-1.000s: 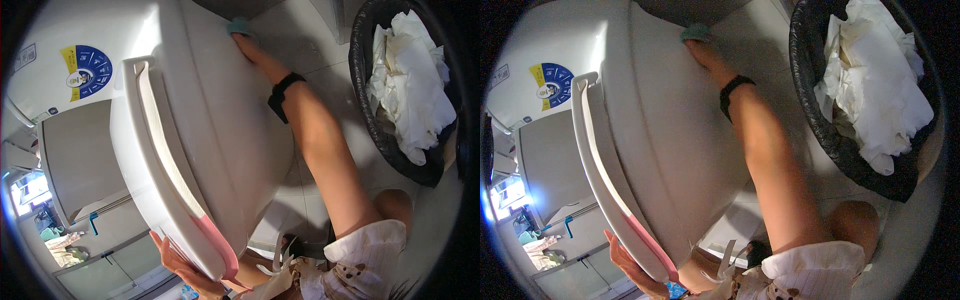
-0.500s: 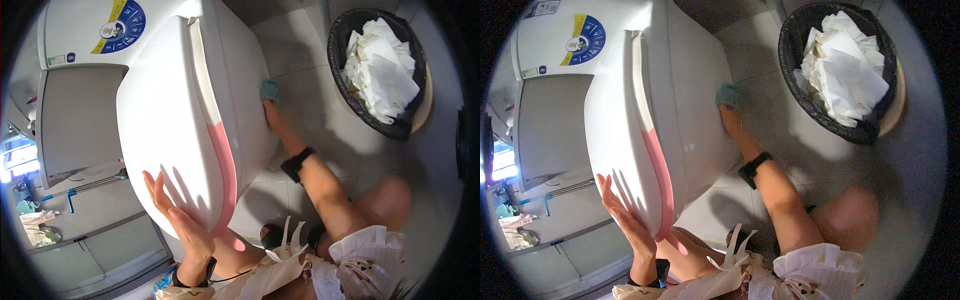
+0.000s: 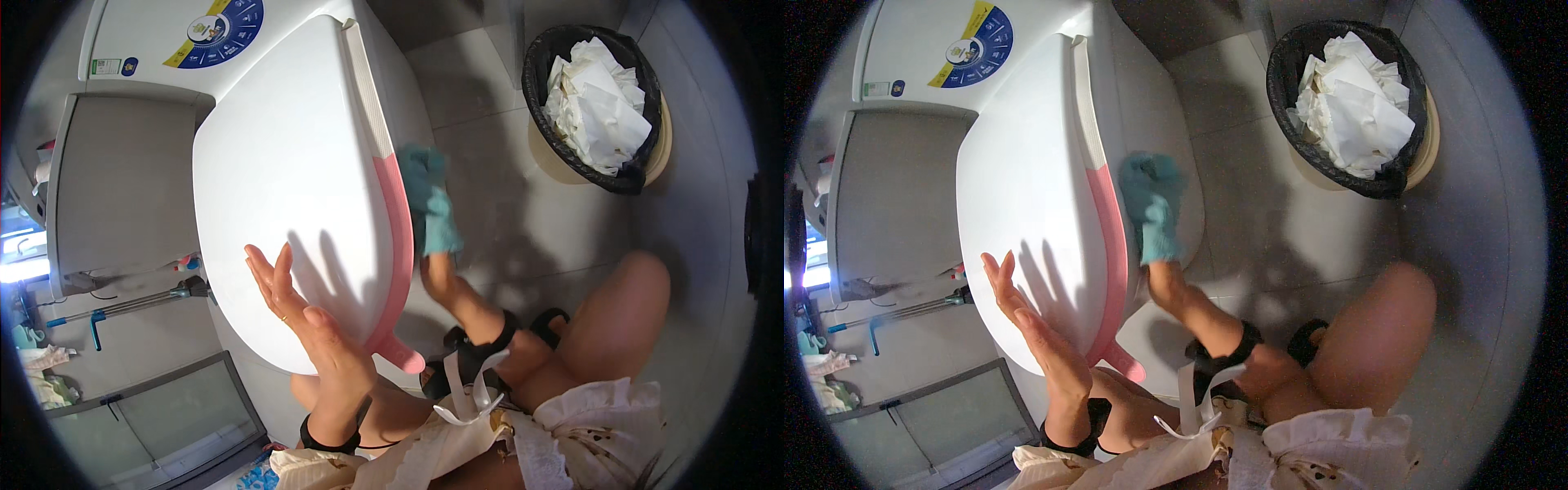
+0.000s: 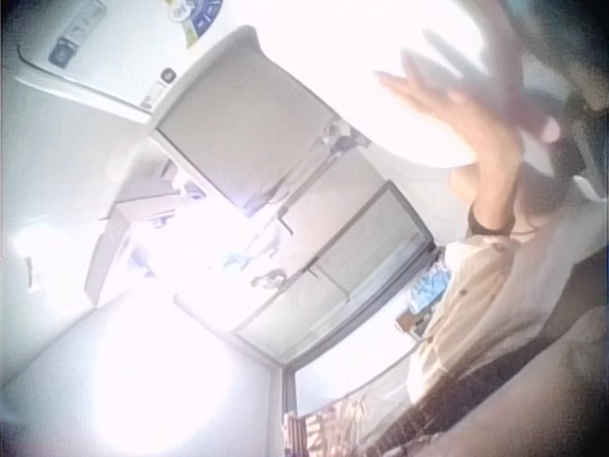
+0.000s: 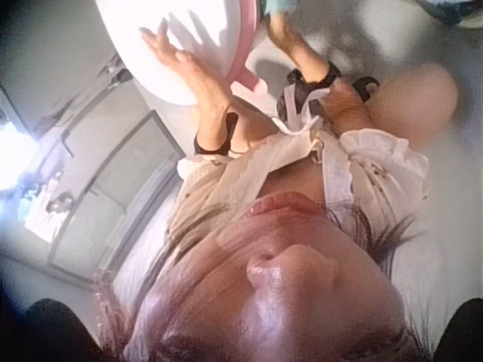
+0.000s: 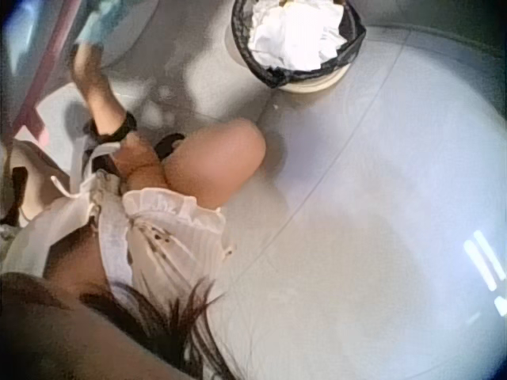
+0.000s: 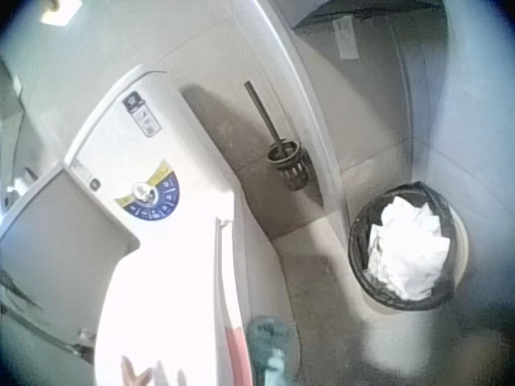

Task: The person wipes the exterior of a toilet, including the tank and seat, with a blue cloth and then cleans the sink basin using a spray and the same cloth.

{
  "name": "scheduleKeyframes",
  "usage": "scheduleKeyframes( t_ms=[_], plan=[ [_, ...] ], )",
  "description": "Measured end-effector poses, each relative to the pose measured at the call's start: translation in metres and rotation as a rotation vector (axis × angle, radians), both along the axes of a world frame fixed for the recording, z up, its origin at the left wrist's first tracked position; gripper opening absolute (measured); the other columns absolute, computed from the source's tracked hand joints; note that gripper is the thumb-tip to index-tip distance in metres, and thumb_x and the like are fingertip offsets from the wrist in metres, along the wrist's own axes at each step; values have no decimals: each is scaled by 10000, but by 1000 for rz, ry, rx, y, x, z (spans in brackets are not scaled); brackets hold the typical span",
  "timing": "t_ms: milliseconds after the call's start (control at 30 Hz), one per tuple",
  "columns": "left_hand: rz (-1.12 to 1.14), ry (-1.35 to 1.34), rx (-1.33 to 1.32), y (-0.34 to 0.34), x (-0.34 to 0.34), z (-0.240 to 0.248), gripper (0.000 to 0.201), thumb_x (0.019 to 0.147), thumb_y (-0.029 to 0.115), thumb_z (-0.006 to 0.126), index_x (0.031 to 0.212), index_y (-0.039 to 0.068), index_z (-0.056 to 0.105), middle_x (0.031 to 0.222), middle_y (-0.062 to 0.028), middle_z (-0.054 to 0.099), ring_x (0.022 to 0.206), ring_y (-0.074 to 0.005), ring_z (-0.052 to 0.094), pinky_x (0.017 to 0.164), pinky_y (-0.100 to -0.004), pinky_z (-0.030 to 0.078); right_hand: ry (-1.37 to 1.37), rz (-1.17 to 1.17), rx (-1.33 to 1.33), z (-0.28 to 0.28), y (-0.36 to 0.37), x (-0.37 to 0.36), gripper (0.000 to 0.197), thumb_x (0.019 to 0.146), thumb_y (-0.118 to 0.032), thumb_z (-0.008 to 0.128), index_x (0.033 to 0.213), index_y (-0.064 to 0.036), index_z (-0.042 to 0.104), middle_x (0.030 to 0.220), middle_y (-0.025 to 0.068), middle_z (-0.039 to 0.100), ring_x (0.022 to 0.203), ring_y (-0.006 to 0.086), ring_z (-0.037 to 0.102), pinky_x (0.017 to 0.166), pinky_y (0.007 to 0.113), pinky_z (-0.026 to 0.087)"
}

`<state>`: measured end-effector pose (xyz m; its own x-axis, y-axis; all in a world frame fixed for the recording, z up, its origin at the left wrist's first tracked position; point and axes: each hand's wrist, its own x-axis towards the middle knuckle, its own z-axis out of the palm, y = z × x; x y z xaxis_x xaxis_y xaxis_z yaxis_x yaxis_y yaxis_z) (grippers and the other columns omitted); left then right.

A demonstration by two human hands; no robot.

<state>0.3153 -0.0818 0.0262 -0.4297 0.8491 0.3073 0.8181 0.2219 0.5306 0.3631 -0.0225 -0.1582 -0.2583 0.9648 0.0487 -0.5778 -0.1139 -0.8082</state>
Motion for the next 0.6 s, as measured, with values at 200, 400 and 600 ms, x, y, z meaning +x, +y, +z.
scheduleKeyframes(
  t_ms=[200,400,600],
  plan=[
    [28,47,-23,-2,-3,4,593,931,460,151,1324,33,272,1443,-206,57,1341,-356,26,1056,-505,51,-235,117,265,55,79,9,452,949,-263,257,1353,-59,266,1404,172,221,1283,295,245,1060,359,186],
    [47,65,-41,2,-4,0,598,926,477,171,1318,43,296,1456,-162,74,1355,-281,18,1080,-450,14,-150,154,14,58,153,-19,493,901,-364,354,1258,-28,406,1344,136,368,1257,240,312,1038,325,217],
    [81,59,-81,0,-6,4,663,901,548,174,1317,46,299,1456,-171,68,1355,-281,8,1076,-444,-4,-16,120,96,63,245,-59,521,918,-354,358,1319,-22,351,1372,49,319,1256,148,279,1039,276,201]
  ],
)
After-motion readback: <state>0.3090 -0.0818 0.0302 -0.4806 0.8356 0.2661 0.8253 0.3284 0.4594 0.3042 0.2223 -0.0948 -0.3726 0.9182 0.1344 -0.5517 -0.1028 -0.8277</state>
